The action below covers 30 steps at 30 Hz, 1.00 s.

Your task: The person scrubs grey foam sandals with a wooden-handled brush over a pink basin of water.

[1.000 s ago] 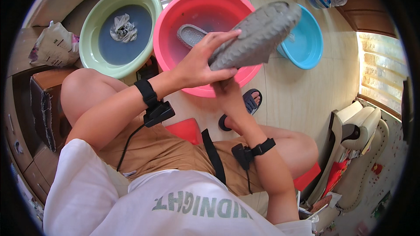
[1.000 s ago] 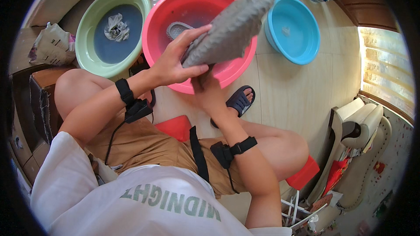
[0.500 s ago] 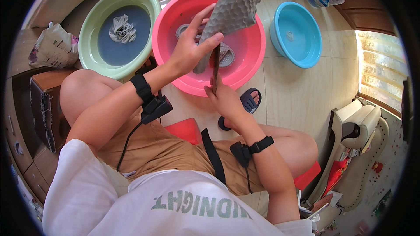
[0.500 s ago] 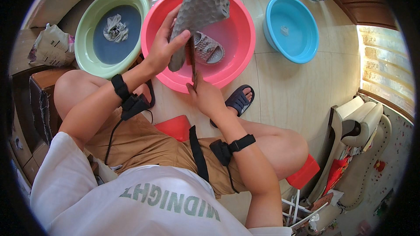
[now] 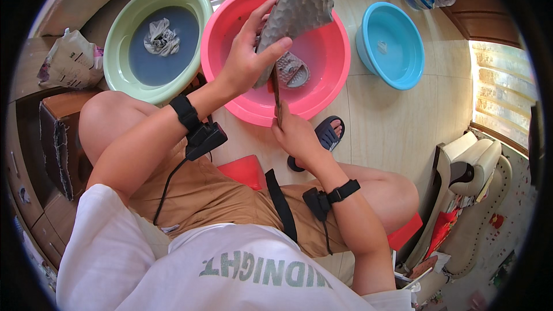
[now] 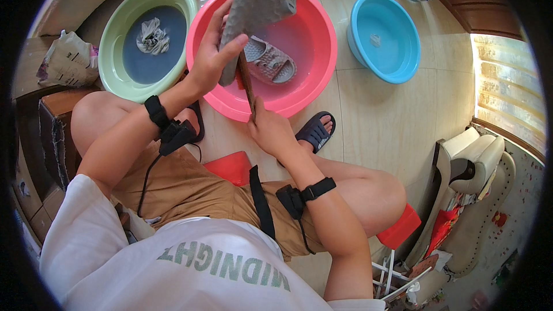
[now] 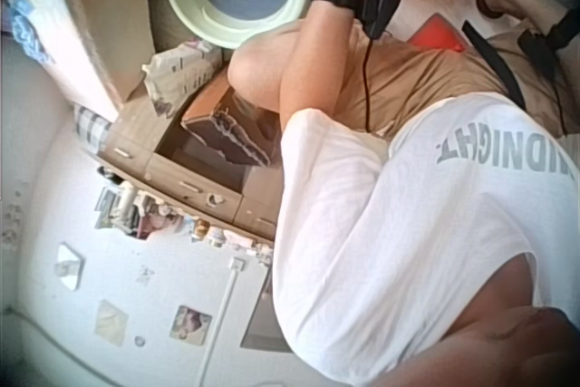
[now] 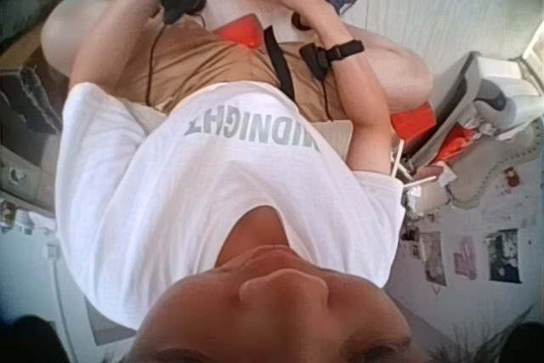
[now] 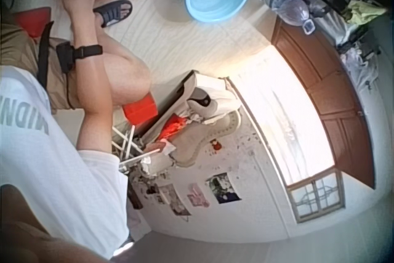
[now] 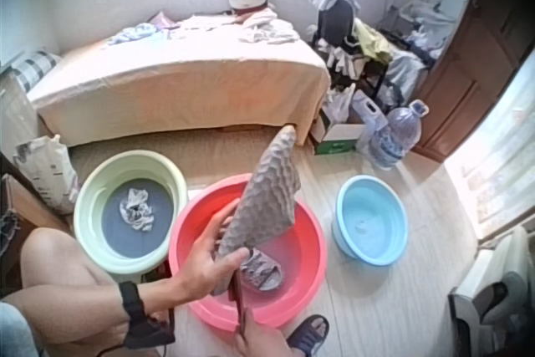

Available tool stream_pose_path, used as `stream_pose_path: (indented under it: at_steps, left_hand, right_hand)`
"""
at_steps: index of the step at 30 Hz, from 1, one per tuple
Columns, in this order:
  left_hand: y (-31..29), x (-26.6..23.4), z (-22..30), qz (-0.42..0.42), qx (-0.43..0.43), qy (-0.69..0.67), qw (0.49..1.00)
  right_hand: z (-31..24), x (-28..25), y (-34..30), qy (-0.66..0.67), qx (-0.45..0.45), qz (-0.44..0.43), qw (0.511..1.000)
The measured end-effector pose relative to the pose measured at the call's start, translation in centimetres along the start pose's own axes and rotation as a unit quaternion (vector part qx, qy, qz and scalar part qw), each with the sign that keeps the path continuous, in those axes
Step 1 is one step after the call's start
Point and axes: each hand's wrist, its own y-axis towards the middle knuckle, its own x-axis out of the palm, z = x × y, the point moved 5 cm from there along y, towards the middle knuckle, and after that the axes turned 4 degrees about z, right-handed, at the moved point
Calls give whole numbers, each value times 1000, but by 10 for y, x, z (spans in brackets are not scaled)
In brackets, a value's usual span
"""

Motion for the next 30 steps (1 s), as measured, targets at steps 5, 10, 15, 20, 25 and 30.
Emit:
stream_pose_path:
  at_steps: [5, 10, 15, 20, 25, 30]
  left_hand:
    - [-4, -1, -16, -5, 26, 90, 996]
    - [-7, 2, -12, -25, 14, 102, 994]
    - [-7, 1, -12, -16, 1, 96, 995]
    - [-32, 15, -27, -59, -62, 29, 996]
    - [-57, 27, -31, -146, -133, 30, 980]
    - [-58, 33, -28, -166, -155, -21, 974]
  right_hand:
    - [8, 8, 1, 44, -6, -17, 999]
    - [2, 11, -3, 94, 11, -42, 995]
    - [15, 21, -4, 115, 30, -31, 992]
    - [5, 7, 7, 254, 50, 39, 965]
    - [2, -27, 24, 360, 123, 80, 921]
    - [10, -37, 28, 370, 125, 118, 913]
